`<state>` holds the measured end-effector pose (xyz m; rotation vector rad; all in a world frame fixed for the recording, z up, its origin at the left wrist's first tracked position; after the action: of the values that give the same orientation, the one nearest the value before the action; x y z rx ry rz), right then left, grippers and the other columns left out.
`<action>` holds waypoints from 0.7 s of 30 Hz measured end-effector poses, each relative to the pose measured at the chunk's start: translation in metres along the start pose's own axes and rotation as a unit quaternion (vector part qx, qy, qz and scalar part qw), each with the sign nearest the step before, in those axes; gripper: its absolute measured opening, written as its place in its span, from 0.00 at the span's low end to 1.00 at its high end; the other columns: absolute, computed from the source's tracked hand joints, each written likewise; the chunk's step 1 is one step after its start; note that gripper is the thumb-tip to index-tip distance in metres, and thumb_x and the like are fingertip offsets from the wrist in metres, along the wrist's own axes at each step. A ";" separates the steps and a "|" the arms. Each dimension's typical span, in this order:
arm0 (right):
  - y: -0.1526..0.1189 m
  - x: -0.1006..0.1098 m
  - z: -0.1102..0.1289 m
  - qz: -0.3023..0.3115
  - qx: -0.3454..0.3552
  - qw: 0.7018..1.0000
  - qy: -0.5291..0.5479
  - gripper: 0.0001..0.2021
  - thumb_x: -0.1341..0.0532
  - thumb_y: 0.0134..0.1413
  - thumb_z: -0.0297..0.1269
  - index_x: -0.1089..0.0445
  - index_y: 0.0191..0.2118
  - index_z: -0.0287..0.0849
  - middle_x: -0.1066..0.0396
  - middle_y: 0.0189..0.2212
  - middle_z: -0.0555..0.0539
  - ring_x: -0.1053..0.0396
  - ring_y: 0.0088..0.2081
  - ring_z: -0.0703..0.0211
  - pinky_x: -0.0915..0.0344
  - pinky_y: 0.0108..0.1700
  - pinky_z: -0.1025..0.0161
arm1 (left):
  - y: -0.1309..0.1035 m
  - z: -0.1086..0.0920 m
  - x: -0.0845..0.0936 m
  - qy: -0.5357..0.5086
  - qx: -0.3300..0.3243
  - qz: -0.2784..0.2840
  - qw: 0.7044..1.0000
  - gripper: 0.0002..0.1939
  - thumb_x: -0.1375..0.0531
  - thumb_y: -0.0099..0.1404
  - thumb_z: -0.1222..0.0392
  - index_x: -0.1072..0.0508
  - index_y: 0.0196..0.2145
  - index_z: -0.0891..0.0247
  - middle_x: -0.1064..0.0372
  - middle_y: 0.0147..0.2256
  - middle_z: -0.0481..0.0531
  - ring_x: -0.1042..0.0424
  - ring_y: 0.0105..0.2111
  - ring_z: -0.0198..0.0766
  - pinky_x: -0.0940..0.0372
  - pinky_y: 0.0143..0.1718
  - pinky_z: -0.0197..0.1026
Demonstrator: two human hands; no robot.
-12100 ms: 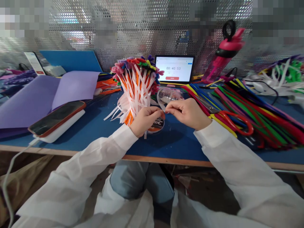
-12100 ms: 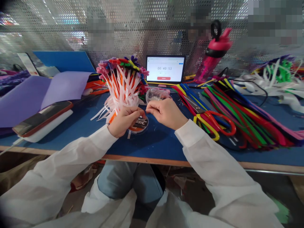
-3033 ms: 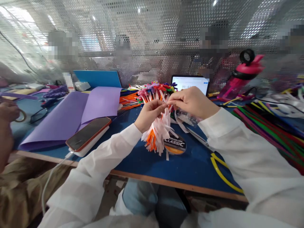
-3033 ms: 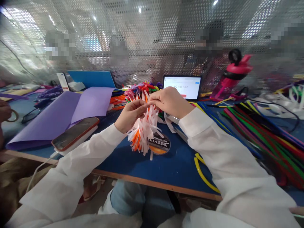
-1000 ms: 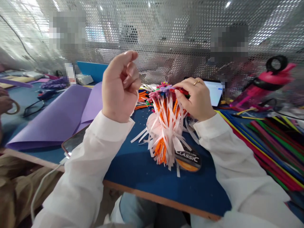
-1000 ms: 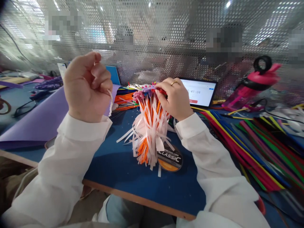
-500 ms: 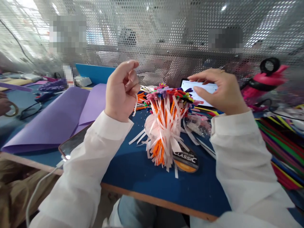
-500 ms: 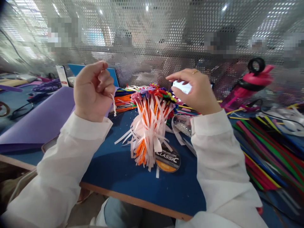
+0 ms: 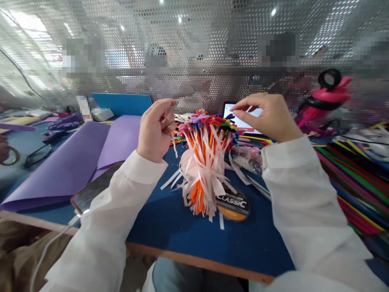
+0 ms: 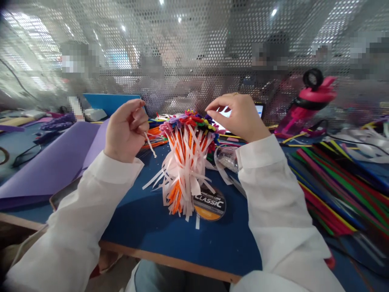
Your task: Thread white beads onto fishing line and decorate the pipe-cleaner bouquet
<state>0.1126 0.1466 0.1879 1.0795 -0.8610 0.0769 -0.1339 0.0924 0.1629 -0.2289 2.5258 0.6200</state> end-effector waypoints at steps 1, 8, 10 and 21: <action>0.000 -0.002 0.000 0.004 0.005 1.000 -0.008 0.08 0.38 0.54 0.42 0.22 0.33 0.46 0.21 0.32 0.47 0.26 0.33 0.53 0.31 0.38 0.54 | 0.000 0.001 0.000 0.000 0.005 0.002 1.000 0.10 0.40 0.60 0.68 0.27 0.22 0.62 0.52 0.17 0.43 0.59 0.16 0.26 0.65 0.17 0.37; 0.001 -0.006 -0.004 0.013 0.011 0.999 -0.045 0.09 0.39 0.56 0.43 0.22 0.33 0.48 0.21 0.33 0.48 0.26 0.35 0.52 0.33 0.41 0.54 | -0.001 0.002 -0.002 -0.017 0.008 0.009 1.000 0.10 0.41 0.59 0.70 0.27 0.22 0.62 0.52 0.16 0.42 0.60 0.16 0.24 0.66 0.16 0.35; 0.001 -0.006 -0.003 0.013 0.011 0.999 -0.045 0.09 0.39 0.57 0.43 0.23 0.32 0.49 0.21 0.32 0.49 0.26 0.35 0.52 0.33 0.42 0.53 | -0.001 0.002 -0.002 -0.014 0.014 0.008 1.000 0.11 0.42 0.60 0.70 0.27 0.22 0.62 0.52 0.16 0.42 0.60 0.16 0.24 0.66 0.16 0.35; -0.002 -0.008 -0.003 0.028 -0.005 1.000 -0.006 0.10 0.38 0.56 0.45 0.22 0.31 0.47 0.22 0.28 0.48 0.27 0.30 0.55 0.33 0.38 0.55 | 0.000 0.001 -0.003 -0.007 0.024 0.002 1.000 0.15 0.43 0.64 0.70 0.27 0.20 0.62 0.53 0.16 0.42 0.59 0.15 0.24 0.62 0.13 0.32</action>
<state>0.1098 0.1509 0.1810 1.0482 -0.9010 0.1129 -0.1310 0.0925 0.1635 -0.2015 2.5252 0.5607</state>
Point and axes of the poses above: each hand's wrist, its own y-axis towards the middle knuckle, its own x-axis out of the back of the hand, z = x × y, the point moved 4 cm from there along y, towards the middle knuckle
